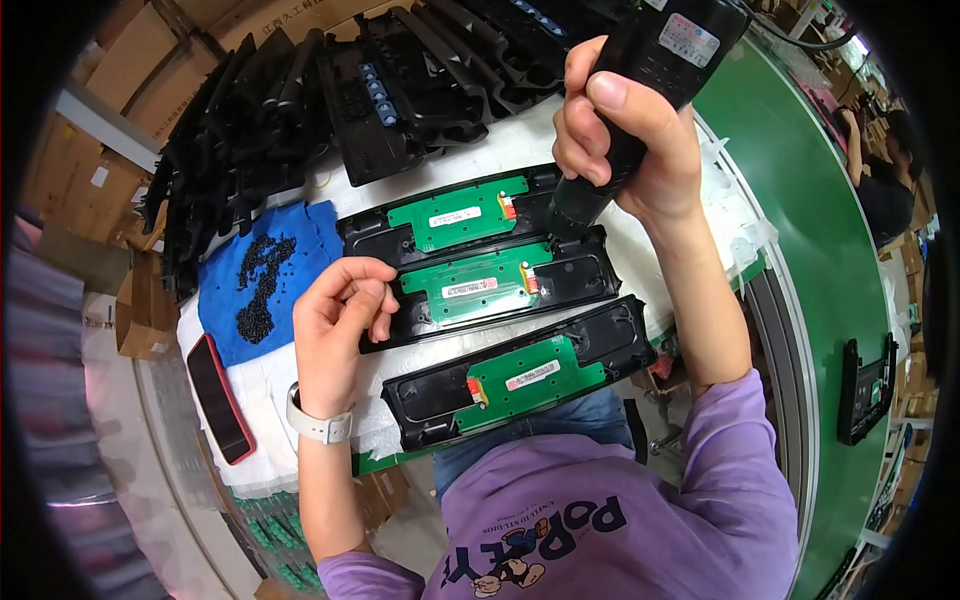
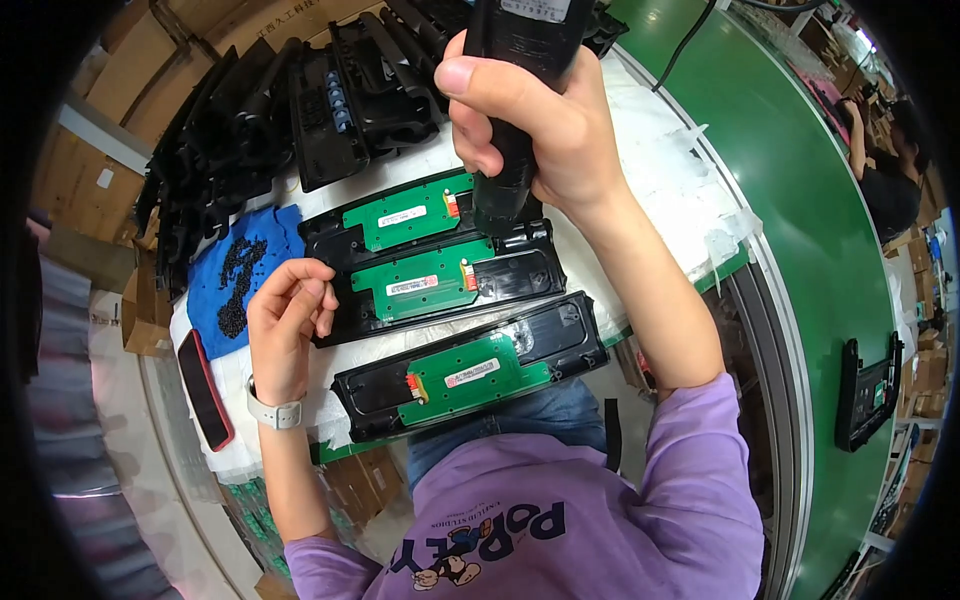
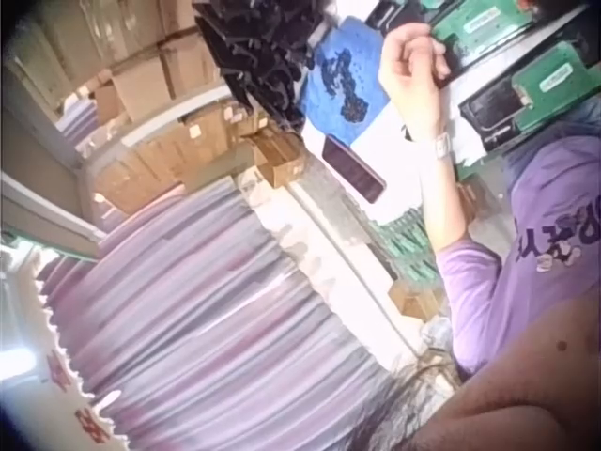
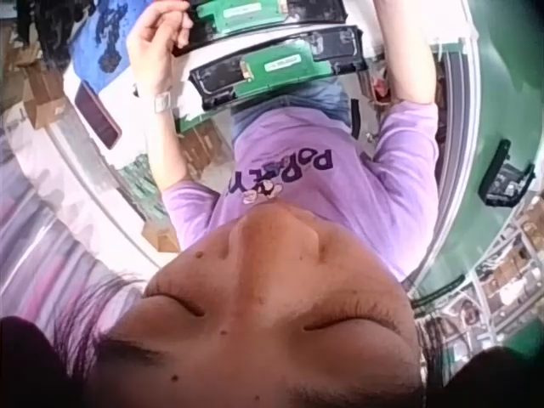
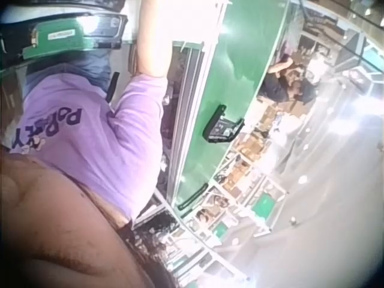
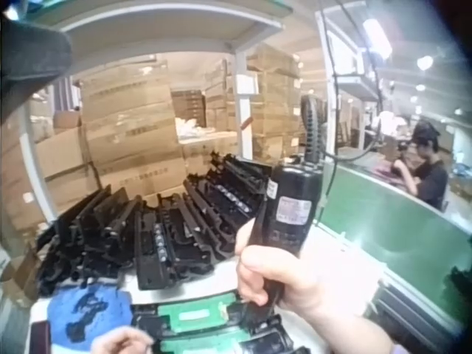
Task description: Installing electronic chips and fastening screws onto printer toner cartridges.
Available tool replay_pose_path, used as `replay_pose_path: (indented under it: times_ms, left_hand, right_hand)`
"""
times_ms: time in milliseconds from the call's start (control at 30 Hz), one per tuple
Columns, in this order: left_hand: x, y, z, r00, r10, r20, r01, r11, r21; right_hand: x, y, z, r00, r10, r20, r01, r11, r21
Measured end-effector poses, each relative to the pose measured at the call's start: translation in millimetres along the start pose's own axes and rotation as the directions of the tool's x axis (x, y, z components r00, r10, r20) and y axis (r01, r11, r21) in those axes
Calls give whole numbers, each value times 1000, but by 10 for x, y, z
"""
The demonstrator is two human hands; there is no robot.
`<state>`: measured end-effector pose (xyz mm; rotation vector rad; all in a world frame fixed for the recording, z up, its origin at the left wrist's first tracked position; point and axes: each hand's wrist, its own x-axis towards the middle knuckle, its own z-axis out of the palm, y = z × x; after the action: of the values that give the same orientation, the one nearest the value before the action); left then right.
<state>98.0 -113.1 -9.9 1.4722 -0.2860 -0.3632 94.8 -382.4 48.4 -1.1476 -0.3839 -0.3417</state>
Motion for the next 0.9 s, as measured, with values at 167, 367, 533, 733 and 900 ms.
replay_pose_path:
  times_ms: [167, 367, 533, 733, 900]
  left_hand:
    - [22, -17, 7, 1000, 14, -18, -14, 999, 34]
    - [45, -37, 0, 1000, 3, -26, -1, 998, 61]
    - [49, -43, -17, 1000, 8, -11, -7, 998, 65]
    - [22, -96, -22, 1000, -16, 4, 17, 999, -37]
    - [-1, -65, 35, 999, 35, -15, -36, 999, -20]
  right_hand:
    - [2, -9, 38, 1000, 10, -2, -10, 999, -45]
    - [-11, 25, 95, 996, 32, 79, -23, 993, -112]
    - [-27, 35, 97, 995, 33, 94, -18, 987, -161]
    - [-123, -7, 172, 988, 33, 151, 9, 962, -274]
    - [-78, -57, 182, 977, -92, 193, 73, 992, 102]
